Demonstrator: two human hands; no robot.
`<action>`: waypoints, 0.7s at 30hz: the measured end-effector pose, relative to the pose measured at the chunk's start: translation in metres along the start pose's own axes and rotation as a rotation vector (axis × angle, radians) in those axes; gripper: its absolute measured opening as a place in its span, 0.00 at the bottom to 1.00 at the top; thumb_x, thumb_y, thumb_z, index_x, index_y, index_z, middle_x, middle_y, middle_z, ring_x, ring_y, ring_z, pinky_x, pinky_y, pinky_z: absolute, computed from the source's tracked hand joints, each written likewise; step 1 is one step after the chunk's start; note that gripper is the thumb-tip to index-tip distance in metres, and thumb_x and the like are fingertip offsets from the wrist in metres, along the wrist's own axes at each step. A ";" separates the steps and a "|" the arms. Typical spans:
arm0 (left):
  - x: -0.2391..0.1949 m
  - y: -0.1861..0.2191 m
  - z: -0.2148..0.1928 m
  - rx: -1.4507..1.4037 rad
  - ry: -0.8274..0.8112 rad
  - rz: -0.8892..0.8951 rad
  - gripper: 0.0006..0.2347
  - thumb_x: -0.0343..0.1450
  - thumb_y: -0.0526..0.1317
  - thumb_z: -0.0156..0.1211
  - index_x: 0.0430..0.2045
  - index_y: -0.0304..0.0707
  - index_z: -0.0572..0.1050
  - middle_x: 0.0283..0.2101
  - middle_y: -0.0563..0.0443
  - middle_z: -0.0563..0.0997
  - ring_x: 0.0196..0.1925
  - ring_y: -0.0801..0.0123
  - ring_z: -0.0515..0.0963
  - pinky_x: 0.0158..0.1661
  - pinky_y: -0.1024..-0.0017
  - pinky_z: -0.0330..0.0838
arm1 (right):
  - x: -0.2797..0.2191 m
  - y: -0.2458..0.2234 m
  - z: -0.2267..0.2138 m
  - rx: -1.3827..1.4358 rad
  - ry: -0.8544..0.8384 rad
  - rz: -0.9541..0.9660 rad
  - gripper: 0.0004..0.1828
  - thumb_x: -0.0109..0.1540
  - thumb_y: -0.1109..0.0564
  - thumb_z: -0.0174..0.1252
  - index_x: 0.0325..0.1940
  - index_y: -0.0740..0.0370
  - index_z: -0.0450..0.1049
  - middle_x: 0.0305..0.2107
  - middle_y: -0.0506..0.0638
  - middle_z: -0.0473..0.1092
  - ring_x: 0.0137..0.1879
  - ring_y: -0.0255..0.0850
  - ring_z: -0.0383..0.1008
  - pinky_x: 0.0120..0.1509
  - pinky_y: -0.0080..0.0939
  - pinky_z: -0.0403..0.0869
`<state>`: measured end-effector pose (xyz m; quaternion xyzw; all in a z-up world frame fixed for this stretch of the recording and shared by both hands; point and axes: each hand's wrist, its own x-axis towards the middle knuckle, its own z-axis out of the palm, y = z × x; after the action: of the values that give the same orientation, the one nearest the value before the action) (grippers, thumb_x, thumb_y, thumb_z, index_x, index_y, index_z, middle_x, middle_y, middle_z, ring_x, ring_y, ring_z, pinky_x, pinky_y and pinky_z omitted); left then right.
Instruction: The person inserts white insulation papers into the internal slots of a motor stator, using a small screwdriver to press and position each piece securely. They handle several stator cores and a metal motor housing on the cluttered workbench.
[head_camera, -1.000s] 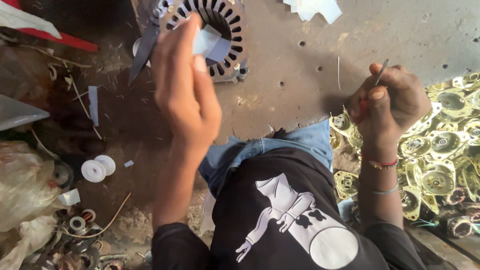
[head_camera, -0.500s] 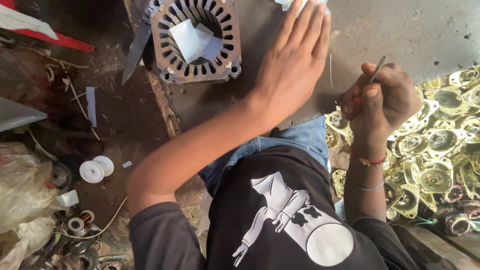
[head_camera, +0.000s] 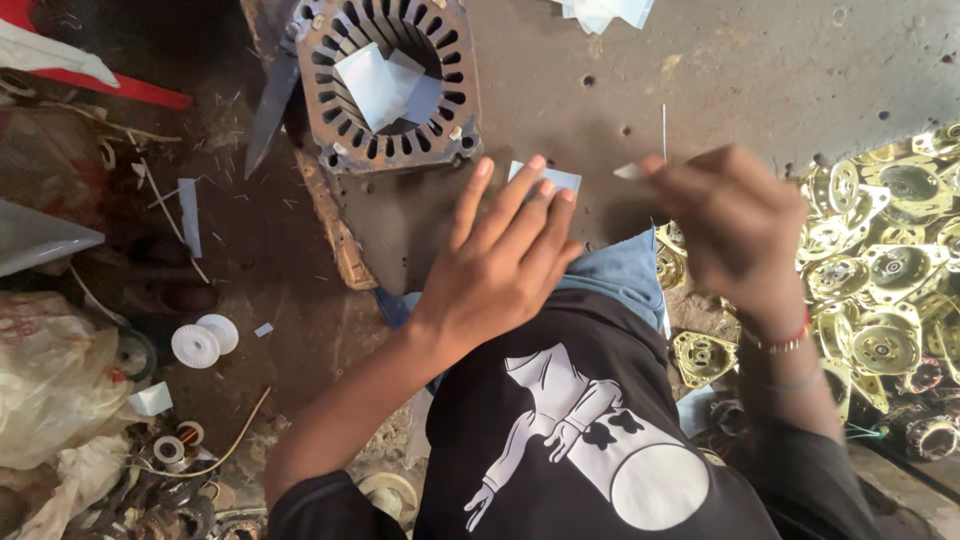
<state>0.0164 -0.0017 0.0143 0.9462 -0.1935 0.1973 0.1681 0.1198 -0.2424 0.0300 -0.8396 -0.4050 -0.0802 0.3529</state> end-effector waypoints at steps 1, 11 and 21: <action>0.001 -0.001 0.000 0.006 0.016 0.006 0.16 0.77 0.44 0.62 0.54 0.29 0.79 0.52 0.38 0.80 0.67 0.49 0.73 0.71 0.42 0.52 | 0.002 -0.012 -0.004 -0.134 -0.092 -0.045 0.23 0.60 0.69 0.59 0.58 0.58 0.78 0.36 0.50 0.70 0.33 0.40 0.73 0.36 0.40 0.71; 0.007 0.000 0.007 -0.105 0.045 -0.070 0.11 0.74 0.35 0.58 0.48 0.27 0.79 0.46 0.40 0.80 0.68 0.51 0.74 0.72 0.40 0.52 | 0.029 -0.030 -0.007 -0.231 -0.369 -0.132 0.35 0.50 0.70 0.61 0.62 0.55 0.79 0.30 0.45 0.69 0.33 0.41 0.74 0.33 0.44 0.72; 0.003 -0.002 0.009 -0.028 0.021 -0.045 0.11 0.77 0.35 0.59 0.52 0.27 0.78 0.48 0.43 0.80 0.68 0.56 0.75 0.73 0.41 0.51 | 0.033 -0.037 0.000 -0.411 -0.405 -0.141 0.37 0.46 0.67 0.62 0.62 0.60 0.78 0.29 0.46 0.68 0.30 0.39 0.71 0.28 0.40 0.72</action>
<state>0.0226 -0.0040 0.0074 0.9458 -0.1731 0.2007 0.1877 0.1143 -0.2066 0.0630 -0.8623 -0.4996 -0.0156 0.0813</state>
